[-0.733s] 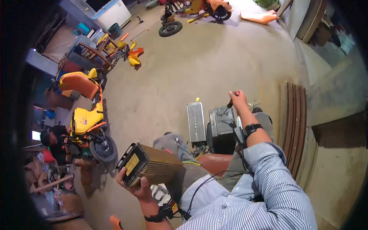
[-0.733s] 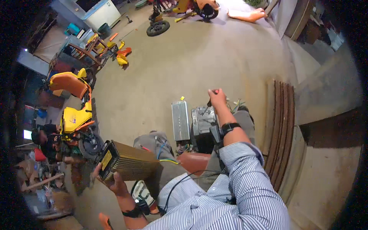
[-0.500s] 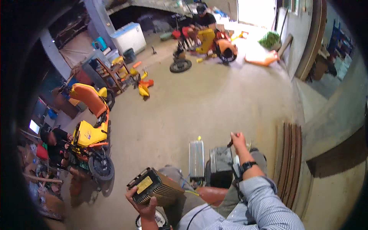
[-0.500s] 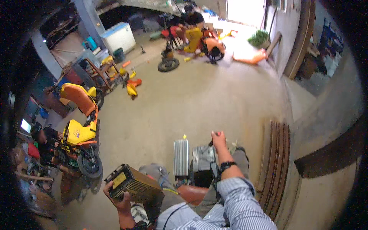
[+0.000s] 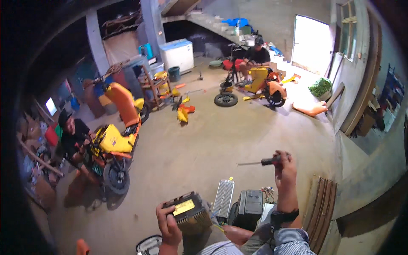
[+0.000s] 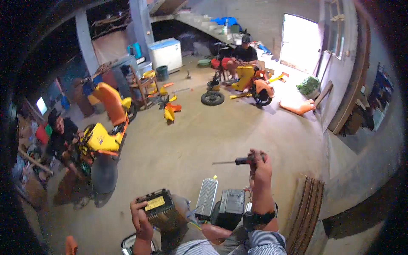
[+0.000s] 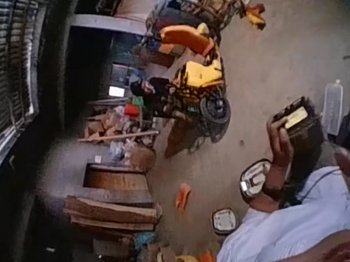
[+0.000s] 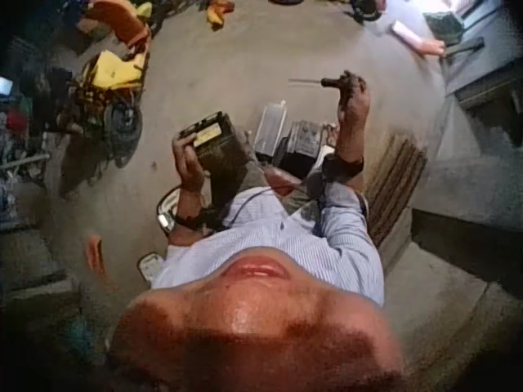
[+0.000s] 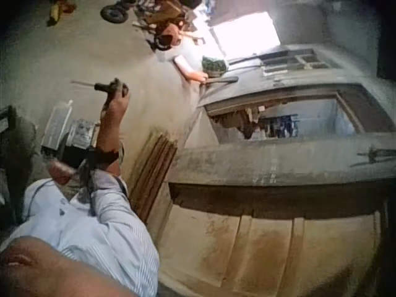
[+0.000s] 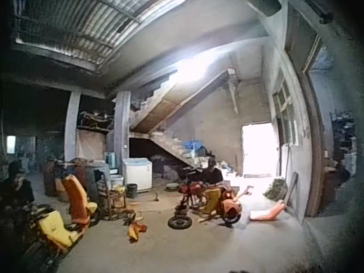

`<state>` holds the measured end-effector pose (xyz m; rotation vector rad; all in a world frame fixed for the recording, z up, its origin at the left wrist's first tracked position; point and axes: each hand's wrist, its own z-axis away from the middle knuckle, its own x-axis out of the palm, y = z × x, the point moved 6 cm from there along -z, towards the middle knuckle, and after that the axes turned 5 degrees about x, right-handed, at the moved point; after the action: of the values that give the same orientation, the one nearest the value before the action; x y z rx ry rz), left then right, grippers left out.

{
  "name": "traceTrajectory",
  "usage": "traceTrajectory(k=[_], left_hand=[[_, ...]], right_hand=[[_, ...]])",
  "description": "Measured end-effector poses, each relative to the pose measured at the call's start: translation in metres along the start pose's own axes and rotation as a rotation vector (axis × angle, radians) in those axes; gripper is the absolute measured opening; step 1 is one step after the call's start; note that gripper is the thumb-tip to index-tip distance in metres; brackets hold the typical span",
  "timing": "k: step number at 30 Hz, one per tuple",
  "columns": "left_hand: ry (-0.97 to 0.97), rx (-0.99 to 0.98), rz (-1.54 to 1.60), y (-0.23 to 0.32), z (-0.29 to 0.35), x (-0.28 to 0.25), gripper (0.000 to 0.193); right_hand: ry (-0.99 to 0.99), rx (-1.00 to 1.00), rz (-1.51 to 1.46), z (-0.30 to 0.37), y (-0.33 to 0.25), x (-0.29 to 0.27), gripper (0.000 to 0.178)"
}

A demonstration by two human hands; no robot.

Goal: The recorder uses a screwdriver to disassemble or adjust an electronic controller box from a motorcycle.

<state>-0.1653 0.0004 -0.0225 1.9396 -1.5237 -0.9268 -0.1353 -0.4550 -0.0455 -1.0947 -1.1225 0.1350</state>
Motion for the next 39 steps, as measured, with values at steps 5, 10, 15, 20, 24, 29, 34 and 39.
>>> traceTrajectory(k=[5, 10, 15, 20, 24, 29, 34, 39], left_hand=[[-0.005, -0.018, -0.035, 0.013, -0.007, 0.005, 0.026], [0.031, -0.112, 0.061, 0.020, 0.001, 0.009, 0.026], [0.020, -0.191, 0.140, 0.021, 0.001, 0.014, 0.031], [0.045, -0.220, 0.239, 0.019, 0.000, 0.014, 0.032], [0.032, -0.161, 0.171, 0.020, -0.001, 0.012, 0.033], [0.029, -0.119, 0.140, 0.022, -0.002, 0.013, 0.026], [0.053, -0.105, 0.147, 0.021, -0.001, 0.014, 0.020], [0.060, -0.087, 0.118, 0.022, -0.001, 0.013, 0.018]], right_hand=[[-0.350, -0.026, -0.233, 0.063, -0.034, 0.079, 0.030], [-0.502, 0.097, -0.291, 0.115, -0.018, 0.125, 0.028], [-0.545, 0.223, -0.283, 0.140, 0.005, 0.138, 0.026], [-0.536, 0.257, -0.289, 0.140, 0.014, 0.138, 0.024], [-0.550, 0.268, -0.281, 0.143, 0.017, 0.140, 0.023], [-0.561, 0.283, -0.267, 0.146, 0.021, 0.144, 0.024], [-0.552, 0.290, -0.224, 0.150, 0.023, 0.144, 0.023], [-0.530, 0.257, -0.261, 0.142, 0.012, 0.138, 0.023]])
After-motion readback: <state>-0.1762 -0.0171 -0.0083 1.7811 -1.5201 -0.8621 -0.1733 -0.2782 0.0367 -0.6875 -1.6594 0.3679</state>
